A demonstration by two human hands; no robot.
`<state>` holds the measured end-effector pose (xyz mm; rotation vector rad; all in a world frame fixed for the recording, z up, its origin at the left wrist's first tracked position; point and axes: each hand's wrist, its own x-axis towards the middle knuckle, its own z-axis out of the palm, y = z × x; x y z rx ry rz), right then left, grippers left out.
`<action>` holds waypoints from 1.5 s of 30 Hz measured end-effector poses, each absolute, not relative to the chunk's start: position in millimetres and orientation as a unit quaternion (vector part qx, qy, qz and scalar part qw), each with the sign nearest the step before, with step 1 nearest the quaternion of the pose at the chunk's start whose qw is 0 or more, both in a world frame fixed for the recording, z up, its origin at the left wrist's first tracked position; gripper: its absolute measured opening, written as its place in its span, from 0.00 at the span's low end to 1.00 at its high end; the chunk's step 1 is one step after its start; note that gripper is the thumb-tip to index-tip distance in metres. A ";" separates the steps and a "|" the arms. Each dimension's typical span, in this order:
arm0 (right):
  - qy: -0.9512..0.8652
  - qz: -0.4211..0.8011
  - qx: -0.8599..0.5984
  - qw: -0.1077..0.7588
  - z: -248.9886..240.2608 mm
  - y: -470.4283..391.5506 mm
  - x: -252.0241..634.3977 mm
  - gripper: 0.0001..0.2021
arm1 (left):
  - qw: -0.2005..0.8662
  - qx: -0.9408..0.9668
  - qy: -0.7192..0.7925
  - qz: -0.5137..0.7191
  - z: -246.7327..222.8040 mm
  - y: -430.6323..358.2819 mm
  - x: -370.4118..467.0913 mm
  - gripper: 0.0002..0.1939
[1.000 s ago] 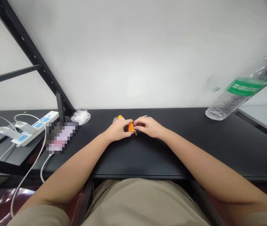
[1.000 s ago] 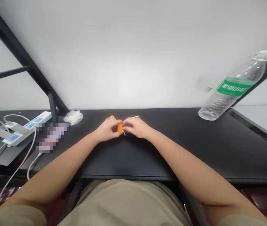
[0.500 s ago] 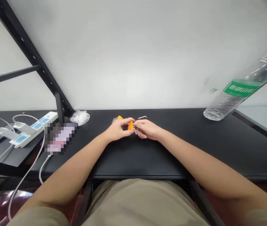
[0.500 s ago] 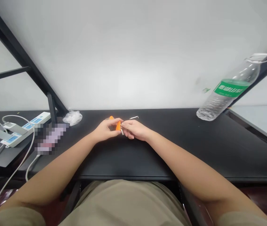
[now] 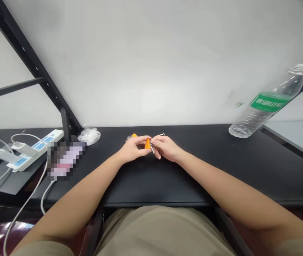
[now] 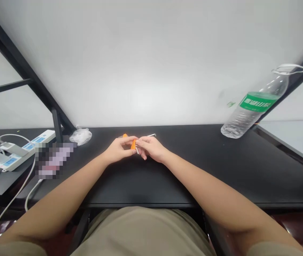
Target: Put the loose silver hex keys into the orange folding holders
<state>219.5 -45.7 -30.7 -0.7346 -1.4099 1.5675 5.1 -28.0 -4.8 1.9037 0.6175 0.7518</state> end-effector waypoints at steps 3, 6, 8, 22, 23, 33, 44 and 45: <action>-0.573 0.649 -0.278 0.417 -28.9 -45.3 223.1 0.16 | 0.495 0.769 0.261 0.310 -6.0 -26.3 4.4 0.25; -0.576 0.654 -0.270 0.411 -30.8 -44.4 224.7 0.15 | 0.508 0.761 0.261 0.309 -7.7 -24.3 2.8 0.26; -0.571 0.660 -0.273 0.404 -33.6 -43.6 224.5 0.16 | 0.507 0.762 0.262 0.307 -8.8 -23.5 1.8 0.26; -0.793 0.114 -0.538 0.263 -38.0 -13.8 271.6 0.15 | 0.249 0.873 0.362 0.210 -16.5 -16.9 -4.2 0.27; -0.790 0.085 -0.558 0.239 -41.6 -9.8 276.5 0.17 | 0.243 0.875 0.366 0.201 -16.7 -16.4 -4.5 0.27; -0.804 0.015 -0.581 0.125 -53.6 -4.2 283.1 0.20 | 0.235 0.873 0.384 0.186 -20.1 -12.3 -6.4 0.28; -0.803 -0.027 -0.588 0.098 -37.6 -14.5 270.1 0.08 | 0.235 0.875 0.379 0.189 -21.0 -12.0 -7.2 0.28; -0.801 -0.010 -0.592 0.088 -35.3 -16.4 268.4 0.06 | 0.235 0.875 0.378 0.189 -21.1 -11.9 -7.3 0.28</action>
